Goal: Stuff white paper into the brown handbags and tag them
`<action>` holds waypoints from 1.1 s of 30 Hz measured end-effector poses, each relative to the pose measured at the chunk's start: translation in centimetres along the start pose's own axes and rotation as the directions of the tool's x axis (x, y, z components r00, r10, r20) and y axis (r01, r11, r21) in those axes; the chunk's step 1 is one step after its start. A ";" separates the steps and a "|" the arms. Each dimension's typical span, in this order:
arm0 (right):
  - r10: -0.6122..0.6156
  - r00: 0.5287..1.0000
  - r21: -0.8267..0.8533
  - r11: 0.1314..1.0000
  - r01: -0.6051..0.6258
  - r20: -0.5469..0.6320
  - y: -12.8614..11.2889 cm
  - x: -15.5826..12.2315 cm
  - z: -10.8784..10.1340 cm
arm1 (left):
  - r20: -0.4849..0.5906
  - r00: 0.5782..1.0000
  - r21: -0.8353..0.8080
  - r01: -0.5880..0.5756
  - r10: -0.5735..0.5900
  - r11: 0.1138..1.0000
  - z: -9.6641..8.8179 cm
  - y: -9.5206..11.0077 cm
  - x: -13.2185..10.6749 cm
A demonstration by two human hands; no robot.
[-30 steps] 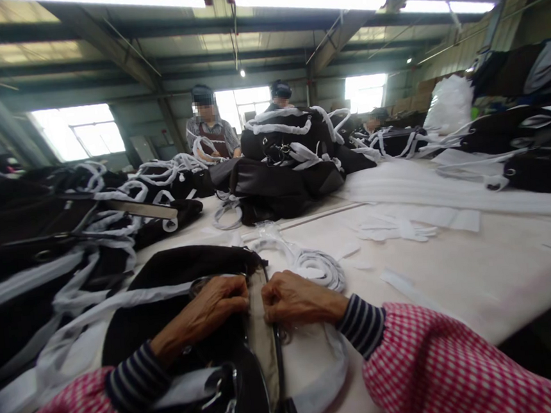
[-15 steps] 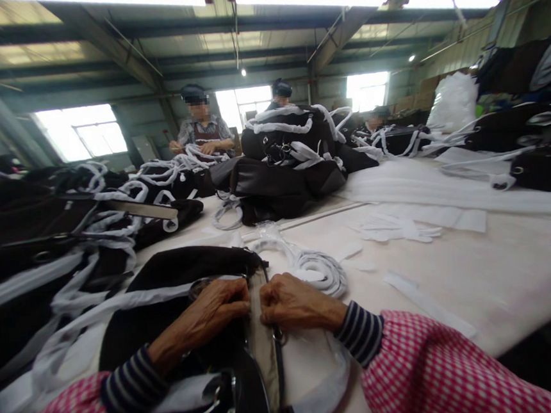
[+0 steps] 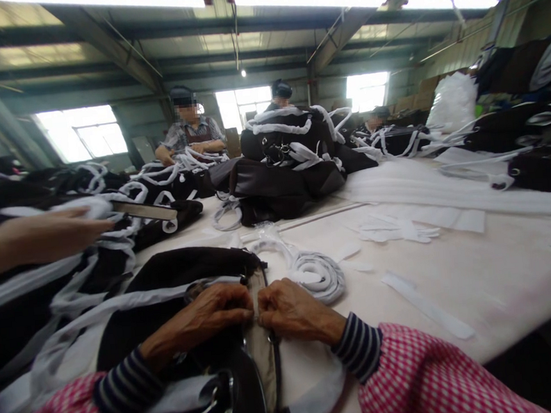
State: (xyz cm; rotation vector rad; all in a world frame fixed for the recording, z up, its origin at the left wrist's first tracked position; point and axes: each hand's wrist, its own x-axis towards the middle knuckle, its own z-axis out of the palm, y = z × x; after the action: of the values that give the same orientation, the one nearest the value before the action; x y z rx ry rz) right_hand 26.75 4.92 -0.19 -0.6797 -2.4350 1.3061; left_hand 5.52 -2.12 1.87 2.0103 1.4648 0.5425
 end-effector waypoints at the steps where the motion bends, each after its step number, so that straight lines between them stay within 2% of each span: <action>1: 0.002 1.000 -0.002 1.000 -0.002 -0.003 0.0 0.0 0.0 | 0.005 1.000 -0.010 0.008 -0.008 1.000 -0.1 0.0 0.0; 7: 0.008 0.999 -0.029 1.000 -0.009 -0.045 -0.4 -0.1 0.2 | -0.011 0.999 -0.017 0.044 -0.044 0.999 -0.1 0.5 0.2; 11: -0.032 0.997 -0.039 0.999 0.030 -0.064 0.0 -0.1 0.3 | -0.055 0.996 0.077 0.068 -0.064 0.995 0.4 0.6 0.0; 15: -0.069 0.995 -0.032 0.997 0.066 -0.072 0.6 -0.1 0.4 | -0.096 0.994 0.167 0.064 -0.048 0.984 0.7 0.5 -0.2; 18: -0.083 0.992 0.014 0.996 0.084 -0.092 0.7 -0.2 0.4 | -0.092 0.996 0.138 0.036 -0.023 0.990 0.5 0.5 -0.2; 24: -0.023 0.996 0.320 0.946 0.049 -0.084 0.7 -0.4 0.9 | -0.125 0.990 -0.072 0.059 -0.068 0.996 0.1 1.1 -0.5; 27: 0.042 0.999 0.455 0.890 -0.022 -0.035 0.7 -0.3 0.8 | -0.169 0.982 -0.255 0.037 -0.082 0.966 0.2 1.2 -0.6; 29: 0.078 0.997 0.531 0.845 -0.068 0.002 0.6 -0.2 0.5 | -0.199 0.975 -0.445 0.005 -0.104 0.896 0.3 1.0 -0.4; 31: 0.098 0.995 0.575 0.813 -0.090 0.018 0.4 -0.1 0.2 | -0.194 0.972 -0.614 -0.015 -0.132 0.789 0.6 0.9 -0.2; 33: 0.106 0.994 0.603 0.791 -0.098 0.022 0.1 -0.1 0.0 | -0.180 0.973 -0.702 -0.026 -0.142 0.712 0.8 0.9 0.1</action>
State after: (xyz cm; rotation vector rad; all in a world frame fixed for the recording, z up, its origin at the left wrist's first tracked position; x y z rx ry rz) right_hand 26.86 4.94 -0.31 -0.6311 -1.8010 1.9770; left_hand 6.67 -2.42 1.86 1.3114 1.1710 1.1359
